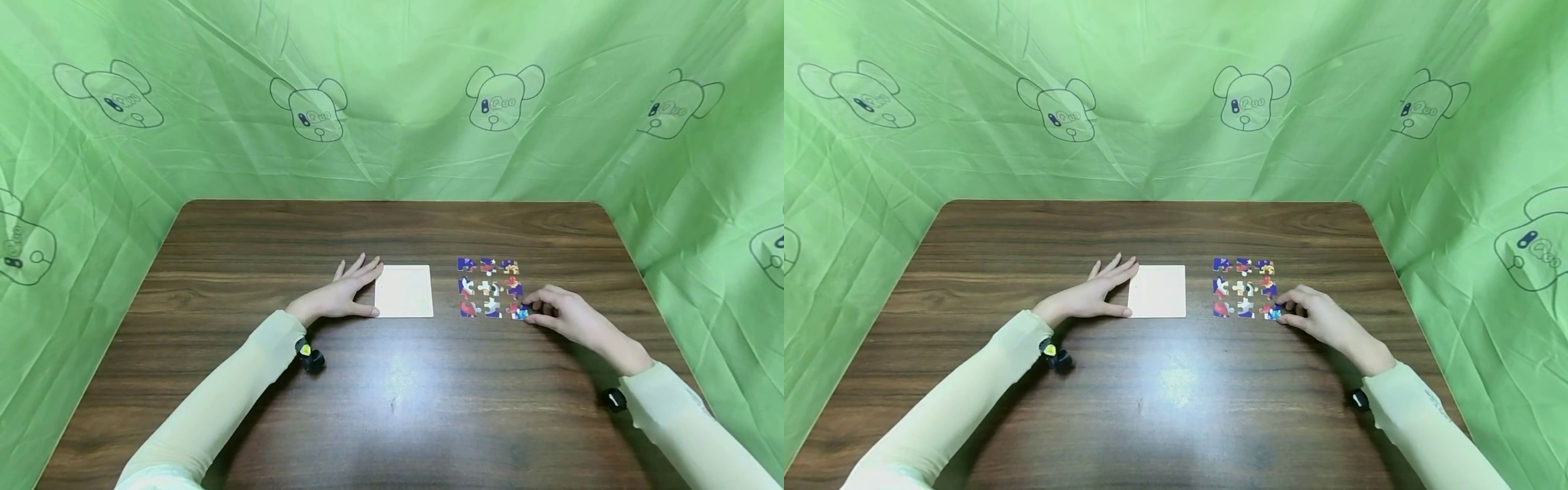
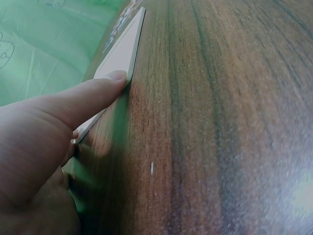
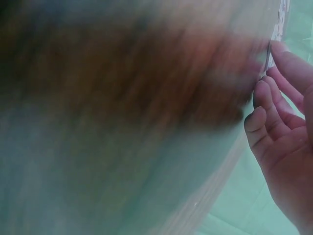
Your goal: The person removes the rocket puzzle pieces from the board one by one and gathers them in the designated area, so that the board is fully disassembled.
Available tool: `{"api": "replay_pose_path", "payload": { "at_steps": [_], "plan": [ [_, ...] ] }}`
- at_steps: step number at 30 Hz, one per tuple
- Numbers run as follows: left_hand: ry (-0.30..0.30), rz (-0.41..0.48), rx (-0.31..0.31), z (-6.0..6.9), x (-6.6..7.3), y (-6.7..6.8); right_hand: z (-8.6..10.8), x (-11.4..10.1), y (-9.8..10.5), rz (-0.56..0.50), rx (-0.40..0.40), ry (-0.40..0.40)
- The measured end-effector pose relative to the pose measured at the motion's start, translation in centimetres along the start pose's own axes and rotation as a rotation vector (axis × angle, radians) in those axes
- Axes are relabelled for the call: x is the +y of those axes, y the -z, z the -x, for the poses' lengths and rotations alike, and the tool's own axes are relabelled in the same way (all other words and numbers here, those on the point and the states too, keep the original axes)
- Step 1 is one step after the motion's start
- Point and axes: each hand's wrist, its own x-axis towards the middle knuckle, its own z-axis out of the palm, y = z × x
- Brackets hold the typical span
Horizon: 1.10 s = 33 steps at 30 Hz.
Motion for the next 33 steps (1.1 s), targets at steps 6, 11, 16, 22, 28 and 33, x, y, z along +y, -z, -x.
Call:
{"api": "replay_pose_path", "payload": {
  "at_steps": [6,11,16,22,28,33],
  "plan": [
    [0.002,0.003,-0.002,0.00,-0.01,-0.10,0.02,0.01,-0.14,0.008,0.001,-0.009],
    [-0.002,0.011,0.003,0.08,-0.02,-0.12,0.04,-0.07,-0.17,0.014,0.001,-0.008],
    [-0.008,0.017,0.015,0.19,-0.04,-0.12,0.07,-0.26,-0.15,0.007,-0.006,-0.014],
    [-0.004,-0.008,0.023,0.25,-0.05,-0.16,-0.04,-0.27,-0.18,-0.004,-0.008,-0.016],
    [-0.009,-0.004,0.042,0.34,-0.08,-0.30,-0.08,-0.31,-0.18,-0.006,-0.010,-0.018],
    [-0.010,0.057,0.072,0.38,-0.32,-0.50,-0.02,-0.40,-0.02,-0.012,-0.015,-0.038]
  ]
}}
